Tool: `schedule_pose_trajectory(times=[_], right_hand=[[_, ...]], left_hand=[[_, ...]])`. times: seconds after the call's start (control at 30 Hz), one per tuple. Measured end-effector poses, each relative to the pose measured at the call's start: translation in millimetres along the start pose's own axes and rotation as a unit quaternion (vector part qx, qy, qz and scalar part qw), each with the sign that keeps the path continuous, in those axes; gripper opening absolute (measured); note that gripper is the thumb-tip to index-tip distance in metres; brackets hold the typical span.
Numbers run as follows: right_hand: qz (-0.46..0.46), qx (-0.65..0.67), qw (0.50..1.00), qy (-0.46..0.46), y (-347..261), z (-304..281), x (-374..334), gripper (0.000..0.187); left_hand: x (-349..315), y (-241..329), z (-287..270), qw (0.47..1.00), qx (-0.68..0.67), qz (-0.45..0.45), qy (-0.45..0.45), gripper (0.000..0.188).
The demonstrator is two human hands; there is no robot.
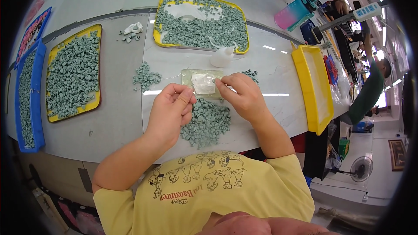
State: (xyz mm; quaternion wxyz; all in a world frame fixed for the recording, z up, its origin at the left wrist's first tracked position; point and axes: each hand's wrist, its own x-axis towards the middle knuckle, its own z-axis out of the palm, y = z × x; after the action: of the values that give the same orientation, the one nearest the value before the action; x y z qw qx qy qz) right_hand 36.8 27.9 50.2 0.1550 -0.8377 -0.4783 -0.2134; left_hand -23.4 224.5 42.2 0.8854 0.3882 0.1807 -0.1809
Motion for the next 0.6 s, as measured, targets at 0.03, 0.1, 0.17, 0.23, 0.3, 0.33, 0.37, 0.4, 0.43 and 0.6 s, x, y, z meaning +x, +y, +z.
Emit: schedule_pose_trajectory(times=[0.03,0.1,0.17,0.23,0.3,0.33,0.37,0.4,0.43,0.6], right_hand=[[-0.001,0.001,1.000,-0.001,-0.9,0.6,0.8,0.028],[0.004,-0.008,1.000,-0.002,-3.2,1.6,2.5,0.028],[0.005,-0.007,1.000,-0.004,-4.1,1.6,4.2,0.026],[0.005,-0.005,1.000,-0.005,-5.9,3.4,4.8,0.025],[0.126,0.114,0.985,0.035,-11.0,6.1,4.9,0.016],[0.125,0.115,0.985,0.035,-11.6,5.9,3.1,0.016],[0.248,0.246,0.936,0.043,-11.5,5.2,0.5,0.011],[0.363,0.368,0.854,0.050,-11.1,4.6,-1.2,0.007],[0.363,0.367,0.855,0.051,-11.4,3.0,-0.1,0.007],[0.511,0.562,0.649,0.052,-8.9,-2.7,0.6,0.008]], left_hand=[[-0.5,0.4,-1.0,1.000,0.011,0.006,-0.004,0.010],[-2.2,2.5,-1.5,1.000,0.022,0.012,-0.007,0.010],[-4.0,5.6,-0.2,1.000,0.016,0.006,-0.003,0.011],[-2.8,5.6,-2.5,1.000,0.007,-0.002,-0.001,0.012],[-2.1,5.2,-4.4,1.000,-0.002,-0.010,0.000,0.012],[-1.6,4.3,-5.2,1.000,-0.004,-0.008,-0.001,0.012],[-0.8,3.6,-5.7,1.000,-0.006,-0.007,-0.004,0.013],[-0.1,3.2,-6.0,1.000,-0.006,-0.008,-0.005,0.013],[0.7,2.8,-6.1,1.000,-0.005,-0.012,-0.003,0.013],[4.3,0.1,-1.0,0.999,-0.014,-0.028,-0.006,0.013]])
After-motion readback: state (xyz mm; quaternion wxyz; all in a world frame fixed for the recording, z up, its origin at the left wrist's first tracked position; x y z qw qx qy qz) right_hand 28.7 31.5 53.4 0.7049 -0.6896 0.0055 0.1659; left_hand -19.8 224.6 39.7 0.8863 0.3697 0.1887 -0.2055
